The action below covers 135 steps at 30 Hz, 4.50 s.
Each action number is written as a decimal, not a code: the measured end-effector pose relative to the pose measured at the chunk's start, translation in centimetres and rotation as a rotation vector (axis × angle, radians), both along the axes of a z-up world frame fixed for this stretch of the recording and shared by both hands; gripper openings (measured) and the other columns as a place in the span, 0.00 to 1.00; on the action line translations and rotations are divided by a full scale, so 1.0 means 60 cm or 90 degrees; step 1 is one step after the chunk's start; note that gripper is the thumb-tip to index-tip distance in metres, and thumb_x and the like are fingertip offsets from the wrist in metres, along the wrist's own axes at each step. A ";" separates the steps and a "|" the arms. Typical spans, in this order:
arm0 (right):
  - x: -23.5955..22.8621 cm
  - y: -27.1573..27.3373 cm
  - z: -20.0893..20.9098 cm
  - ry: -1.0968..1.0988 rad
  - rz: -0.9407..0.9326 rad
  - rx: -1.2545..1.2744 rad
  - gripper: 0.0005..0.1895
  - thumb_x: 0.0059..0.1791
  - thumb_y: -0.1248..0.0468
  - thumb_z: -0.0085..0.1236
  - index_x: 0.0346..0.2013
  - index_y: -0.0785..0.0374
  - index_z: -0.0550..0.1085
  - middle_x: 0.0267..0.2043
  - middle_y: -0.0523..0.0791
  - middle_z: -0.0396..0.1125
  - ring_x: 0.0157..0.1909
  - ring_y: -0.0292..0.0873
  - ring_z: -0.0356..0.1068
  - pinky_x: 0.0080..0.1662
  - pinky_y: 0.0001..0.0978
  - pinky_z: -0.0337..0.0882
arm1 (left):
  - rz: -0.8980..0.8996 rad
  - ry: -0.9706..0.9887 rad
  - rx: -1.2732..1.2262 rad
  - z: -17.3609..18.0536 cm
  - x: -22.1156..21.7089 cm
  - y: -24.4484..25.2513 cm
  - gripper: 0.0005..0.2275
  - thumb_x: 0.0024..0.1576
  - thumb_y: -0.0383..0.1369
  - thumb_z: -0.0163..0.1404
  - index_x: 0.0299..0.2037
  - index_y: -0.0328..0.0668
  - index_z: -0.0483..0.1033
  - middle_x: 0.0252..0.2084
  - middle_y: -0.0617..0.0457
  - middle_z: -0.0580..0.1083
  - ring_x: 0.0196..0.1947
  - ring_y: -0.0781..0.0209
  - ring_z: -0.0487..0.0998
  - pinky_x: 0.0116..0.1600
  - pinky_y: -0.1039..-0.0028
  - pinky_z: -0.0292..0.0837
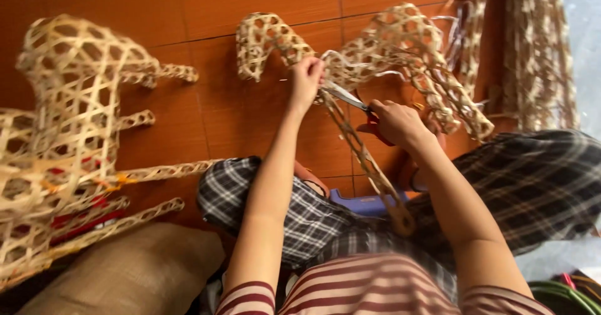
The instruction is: The person sits on the floor weaving and tying thin bamboo strips onto woven bamboo horse-shaped frames, using scissors to trim and cut strips, and turning the figures to secure the lattice on different parts.
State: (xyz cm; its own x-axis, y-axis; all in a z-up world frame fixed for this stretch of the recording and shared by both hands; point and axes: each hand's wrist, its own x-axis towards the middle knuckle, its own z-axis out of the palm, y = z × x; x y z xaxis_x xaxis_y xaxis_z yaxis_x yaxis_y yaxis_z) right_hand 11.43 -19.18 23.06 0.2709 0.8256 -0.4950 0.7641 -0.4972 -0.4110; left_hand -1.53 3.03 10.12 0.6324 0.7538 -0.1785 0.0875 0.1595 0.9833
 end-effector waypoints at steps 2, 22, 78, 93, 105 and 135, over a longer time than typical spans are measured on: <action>-0.004 0.008 -0.016 -0.014 0.021 0.016 0.28 0.48 0.40 0.59 0.47 0.60 0.70 0.37 0.54 0.72 0.39 0.61 0.73 0.39 0.55 0.72 | -0.010 0.015 0.028 0.008 0.000 -0.004 0.05 0.64 0.27 0.50 0.36 0.35 0.76 0.26 0.57 0.74 0.24 0.71 0.73 0.28 0.82 0.71; -0.050 0.103 -0.152 0.121 -0.028 0.097 0.37 0.48 0.33 0.51 0.53 0.62 0.66 0.35 0.57 0.71 0.33 0.59 0.72 0.36 0.52 0.72 | -0.169 -0.076 -0.063 0.018 0.018 -0.056 0.09 0.65 0.31 0.44 0.32 0.39 0.70 0.25 0.56 0.72 0.24 0.67 0.74 0.31 0.79 0.77; 0.071 -0.044 0.114 -0.034 -0.081 0.425 0.03 0.52 0.69 0.62 0.38 0.67 0.77 0.33 0.48 0.74 0.31 0.40 0.73 0.35 0.33 0.74 | 0.091 0.348 0.042 -0.178 -0.008 0.051 0.10 0.61 0.36 0.52 0.40 0.35 0.78 0.39 0.45 0.80 0.41 0.52 0.82 0.46 0.62 0.77; 0.000 0.007 0.142 0.088 -0.146 0.384 0.17 0.48 0.65 0.67 0.49 0.65 0.76 0.22 0.47 0.64 0.24 0.35 0.59 0.28 0.30 0.63 | 0.209 0.122 0.523 0.373 -0.062 0.023 0.08 0.60 0.30 0.60 0.45 0.35 0.82 0.65 0.43 0.62 0.48 0.57 0.81 0.52 0.74 0.83; -0.110 0.124 0.104 0.167 -0.171 0.513 0.37 0.55 0.69 0.52 0.77 0.55 0.51 0.25 0.43 0.69 0.23 0.34 0.66 0.27 0.29 0.69 | 0.153 0.142 0.595 0.344 -0.080 -0.038 0.08 0.58 0.31 0.59 0.43 0.33 0.82 0.63 0.38 0.64 0.55 0.48 0.76 0.54 0.70 0.82; -0.146 0.109 0.106 0.615 -0.266 0.539 0.41 0.58 0.78 0.44 0.81 0.51 0.41 0.41 0.42 0.67 0.38 0.29 0.61 0.40 0.20 0.63 | 0.113 0.192 0.601 0.325 -0.057 -0.068 0.19 0.66 0.52 0.42 0.57 0.57 0.79 0.68 0.40 0.56 0.69 0.43 0.55 0.70 0.46 0.55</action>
